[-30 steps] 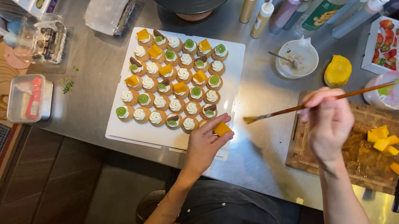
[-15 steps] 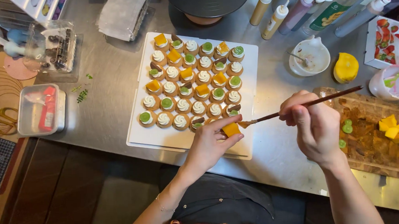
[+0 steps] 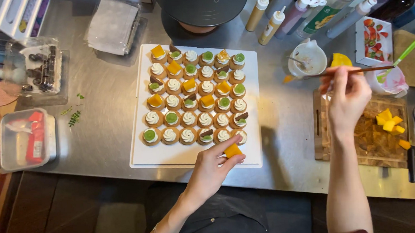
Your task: The person decorates cream-topped tarts arranged on a white board, picking up cut mango and kiwi pieces from a cutting board and placing them one at a time onto the tarts. They occasionally hold a piece and use a small brush on it before placing it on the tart.
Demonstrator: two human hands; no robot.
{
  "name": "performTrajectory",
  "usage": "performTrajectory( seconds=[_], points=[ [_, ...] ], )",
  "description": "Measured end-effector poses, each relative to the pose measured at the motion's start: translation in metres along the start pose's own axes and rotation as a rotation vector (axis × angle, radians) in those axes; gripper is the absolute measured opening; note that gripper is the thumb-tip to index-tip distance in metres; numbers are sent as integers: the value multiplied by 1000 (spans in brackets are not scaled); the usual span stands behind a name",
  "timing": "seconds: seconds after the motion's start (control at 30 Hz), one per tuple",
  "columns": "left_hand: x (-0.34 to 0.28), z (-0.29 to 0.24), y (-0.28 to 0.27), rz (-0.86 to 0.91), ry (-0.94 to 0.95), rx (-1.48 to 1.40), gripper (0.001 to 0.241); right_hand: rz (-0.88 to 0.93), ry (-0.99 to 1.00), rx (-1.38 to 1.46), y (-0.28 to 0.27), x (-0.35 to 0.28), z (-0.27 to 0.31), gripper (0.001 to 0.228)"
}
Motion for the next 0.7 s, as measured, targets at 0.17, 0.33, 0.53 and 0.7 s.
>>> performTrajectory(
  seconds=[0.17, 0.33, 0.53, 0.7],
  points=[
    [-14, 14, -3, -35, -97, -4, 49, -319, 63, 119, -81, 63, -215, 20],
    [-28, 27, -11, -76, -141, 47, 49, -433, 354, -127, -98, 49, -324, 22],
    [-27, 46, -5, 1, -149, 74, 50, -736, 806, 667, -67, -72, -270, 18],
    [-20, 40, 9, 109, 4, 16, 64, 63, 698, 399, 67, -130, -49, 21]
  ],
)
Point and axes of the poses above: each hand's wrist, its own x-axis towards the middle knuckle, its own y-axis out of the palm, z = x × y, the point moved 7 cm from there along x, towards the middle knuckle, and after that the axes turned 13 degrees about x, right-handed, at the moved point
